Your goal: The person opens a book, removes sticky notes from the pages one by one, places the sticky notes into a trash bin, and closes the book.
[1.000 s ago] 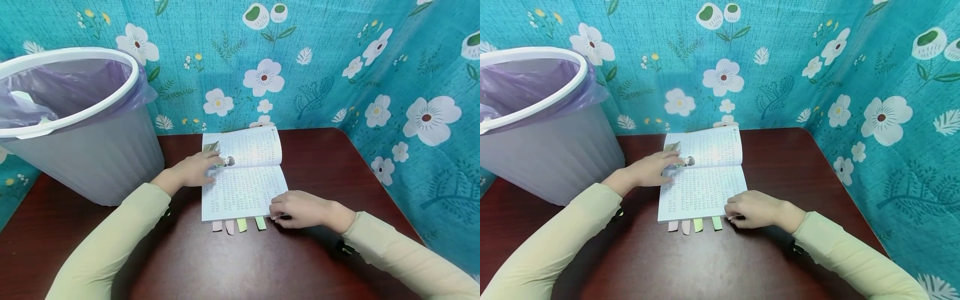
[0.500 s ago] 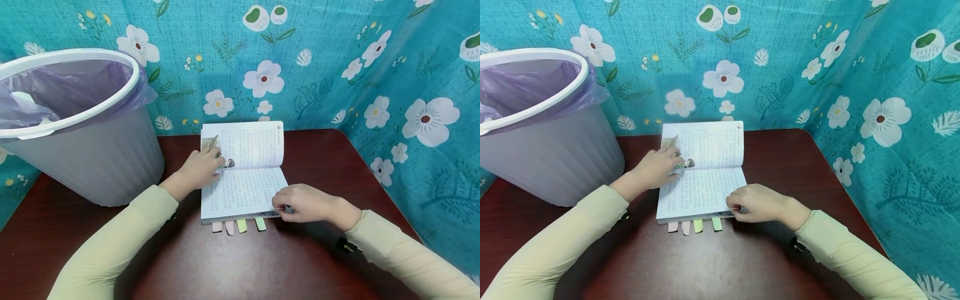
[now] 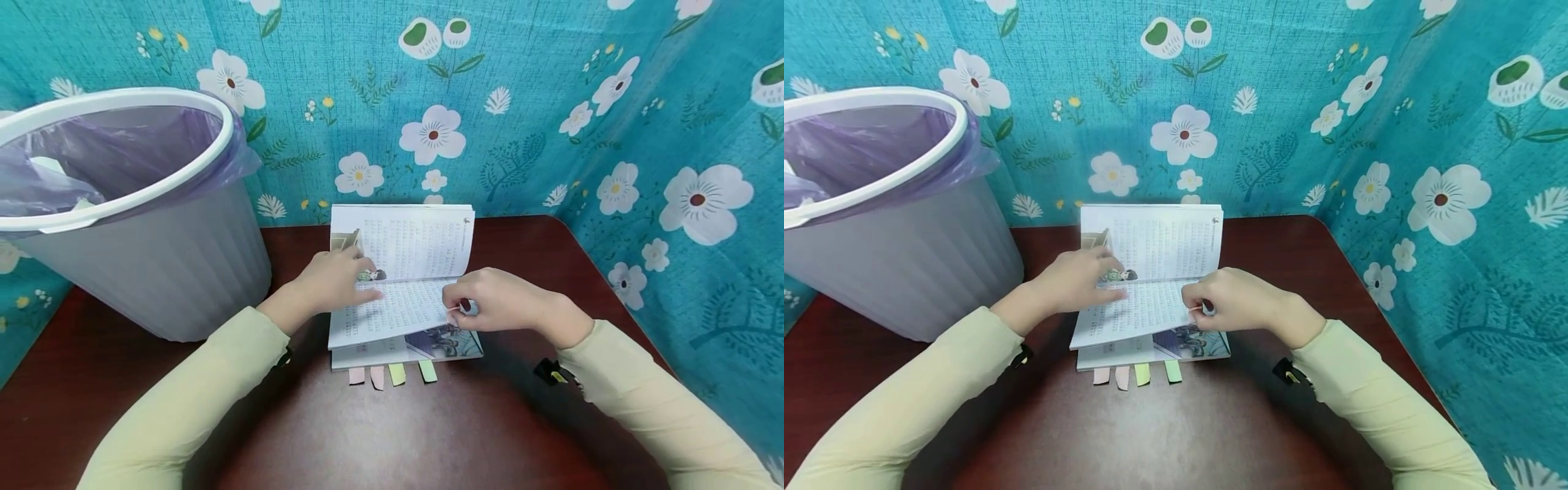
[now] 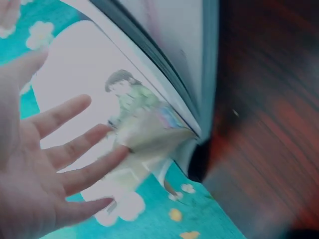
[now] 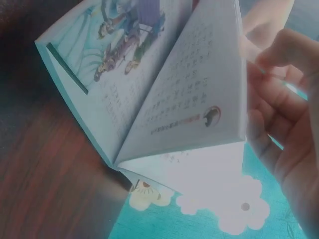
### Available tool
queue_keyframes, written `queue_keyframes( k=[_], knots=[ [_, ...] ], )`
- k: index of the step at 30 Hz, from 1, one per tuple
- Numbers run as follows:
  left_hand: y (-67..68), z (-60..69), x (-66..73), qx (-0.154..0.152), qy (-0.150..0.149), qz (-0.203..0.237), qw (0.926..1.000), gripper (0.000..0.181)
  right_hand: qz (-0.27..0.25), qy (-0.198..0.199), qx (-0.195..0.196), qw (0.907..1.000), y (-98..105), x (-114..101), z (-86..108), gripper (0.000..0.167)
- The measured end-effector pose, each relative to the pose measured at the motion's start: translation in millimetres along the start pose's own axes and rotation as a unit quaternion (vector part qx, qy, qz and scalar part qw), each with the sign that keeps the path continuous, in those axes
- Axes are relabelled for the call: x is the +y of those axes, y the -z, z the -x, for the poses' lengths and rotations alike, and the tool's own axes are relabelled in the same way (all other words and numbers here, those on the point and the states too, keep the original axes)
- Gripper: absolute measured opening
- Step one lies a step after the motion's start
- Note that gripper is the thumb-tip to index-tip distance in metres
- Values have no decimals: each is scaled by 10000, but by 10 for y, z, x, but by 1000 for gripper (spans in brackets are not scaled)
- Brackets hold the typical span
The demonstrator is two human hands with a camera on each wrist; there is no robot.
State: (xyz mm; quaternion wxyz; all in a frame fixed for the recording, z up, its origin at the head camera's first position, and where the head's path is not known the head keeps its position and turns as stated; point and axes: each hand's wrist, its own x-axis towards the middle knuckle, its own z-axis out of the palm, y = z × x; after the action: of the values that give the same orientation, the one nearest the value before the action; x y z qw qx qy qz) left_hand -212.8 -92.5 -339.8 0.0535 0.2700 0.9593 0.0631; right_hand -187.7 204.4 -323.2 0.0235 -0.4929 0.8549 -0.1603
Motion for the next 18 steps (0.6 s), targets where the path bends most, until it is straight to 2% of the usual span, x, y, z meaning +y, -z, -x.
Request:
queue_keyframes(
  k=[3,6,9,12,15,18],
  knots=[
    [5,77,112,-303,60,148,9994,76,-120,-37,-15,9999,-2,15,12,18],
    [-4,156,237,-545,-12,97,9985,84,-232,-21,-5,9997,-22,28,27,19],
    [-42,218,329,-622,-195,8,9979,75,-286,-5,-36,9996,-58,30,36,20],
    [-103,250,355,-601,-282,12,9978,61,-274,-6,-68,9996,-94,23,46,20],
    [-145,249,332,-481,-306,215,9981,49,-250,-39,-47,9997,-128,23,70,19],
    [-134,225,283,-415,-382,693,9960,37,-208,-55,13,9998,-163,37,102,17]
  ],
)
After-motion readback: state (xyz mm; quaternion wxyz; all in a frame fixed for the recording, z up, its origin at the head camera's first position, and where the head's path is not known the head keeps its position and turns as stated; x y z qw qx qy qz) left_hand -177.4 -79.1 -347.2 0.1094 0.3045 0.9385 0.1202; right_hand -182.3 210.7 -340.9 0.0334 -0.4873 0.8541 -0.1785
